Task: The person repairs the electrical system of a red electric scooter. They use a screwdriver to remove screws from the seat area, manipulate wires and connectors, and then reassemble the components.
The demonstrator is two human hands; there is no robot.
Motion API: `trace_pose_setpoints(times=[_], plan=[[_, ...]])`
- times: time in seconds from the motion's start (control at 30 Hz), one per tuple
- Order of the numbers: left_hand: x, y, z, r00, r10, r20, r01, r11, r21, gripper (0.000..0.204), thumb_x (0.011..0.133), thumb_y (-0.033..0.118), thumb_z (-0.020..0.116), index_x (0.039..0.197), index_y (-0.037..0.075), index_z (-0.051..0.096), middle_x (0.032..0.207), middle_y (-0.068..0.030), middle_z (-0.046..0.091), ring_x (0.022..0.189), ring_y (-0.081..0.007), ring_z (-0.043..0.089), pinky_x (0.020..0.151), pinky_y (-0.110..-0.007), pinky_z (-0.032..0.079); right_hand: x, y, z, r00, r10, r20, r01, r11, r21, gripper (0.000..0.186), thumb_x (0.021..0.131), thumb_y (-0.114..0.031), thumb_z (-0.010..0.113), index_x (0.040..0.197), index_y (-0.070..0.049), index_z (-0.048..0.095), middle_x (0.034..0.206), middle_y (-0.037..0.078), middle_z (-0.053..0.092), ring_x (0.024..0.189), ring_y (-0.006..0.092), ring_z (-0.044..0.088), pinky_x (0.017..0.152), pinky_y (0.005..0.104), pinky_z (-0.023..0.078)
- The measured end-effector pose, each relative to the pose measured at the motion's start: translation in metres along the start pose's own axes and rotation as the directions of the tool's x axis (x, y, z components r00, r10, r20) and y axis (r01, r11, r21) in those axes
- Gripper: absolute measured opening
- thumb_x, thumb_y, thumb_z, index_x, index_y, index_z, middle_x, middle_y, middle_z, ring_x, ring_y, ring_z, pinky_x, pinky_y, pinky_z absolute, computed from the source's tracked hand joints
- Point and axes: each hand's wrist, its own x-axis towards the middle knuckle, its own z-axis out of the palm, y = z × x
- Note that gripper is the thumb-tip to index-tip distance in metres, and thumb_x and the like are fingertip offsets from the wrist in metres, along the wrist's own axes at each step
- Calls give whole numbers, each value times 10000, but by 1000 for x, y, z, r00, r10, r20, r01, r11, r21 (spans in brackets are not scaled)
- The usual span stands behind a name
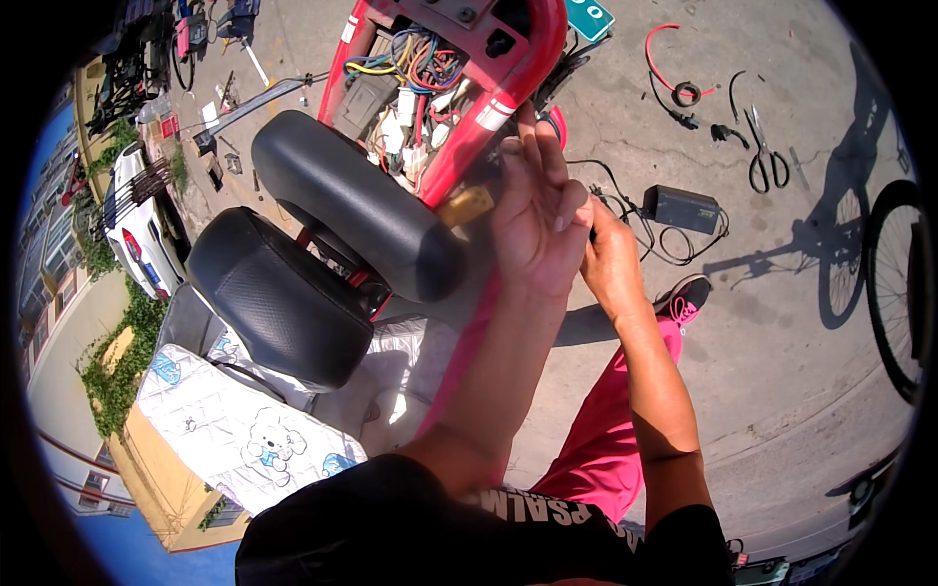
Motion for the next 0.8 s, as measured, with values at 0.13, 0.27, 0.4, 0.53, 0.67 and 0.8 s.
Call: trace_pose_setpoints(times=[0.13,0.27,0.4,0.53,0.67,0.8], plan=[[0,0,3,1000,-11,-25,11,1000,7,199,1009,228,497,1097,121,640,1274,-21,631,850,-15,603,550,-230,342,-2,-3,3,990,-75,-117,54,984,-169,348,892,-175,627,1210,-43,576,1116,206,636,982,393,621,785,434,511],[-6,9,7,982,65,-178,-27,978,209,186,1011,214,489,1018,68,603,1196,-65,606,924,-171,651,496,-247,422,0,-18,0,978,-136,-157,69,924,-376,327,902,-212,623,1195,-71,587,1030,157,652,877,362,641,716,430,516],[-19,26,50,970,231,-79,-90,638,765,124,977,157,543,988,47,599,993,-93,635,808,-186,664,522,-239,443,-6,-20,-1,967,-155,-200,63,914,-401,294,916,-209,611,1180,-79,600,1000,149,659,825,359,646,685,424,510],[4,48,101,883,428,-193,88,254,963,124,931,121,611,1003,26,643,805,-71,677,591,-106,572,550,-231,451,-11,-32,-4,968,-147,-205,55,916,-398,271,922,-196,601,1167,-79,607,994,159,662,827,368,646,678,426,506],[42,81,64,870,403,283,21,-604,796,158,828,114,702,916,-15,728,749,-86,698,632,-131,616,630,-281,493,-13,-38,1,971,-140,-193,55,919,-390,261,913,-200,603,1139,-70,606,987,163,664,827,383,640,687,440,505],[43,86,92,930,238,280,78,-872,483,172,818,207,670,883,68,747,790,-181,684,743,-303,678,688,-378,521,-15,-41,1,972,-170,-165,89,906,-413,285,905,-216,606,1134,-48,602,986,181,663,852,396,636,719,456,507]])
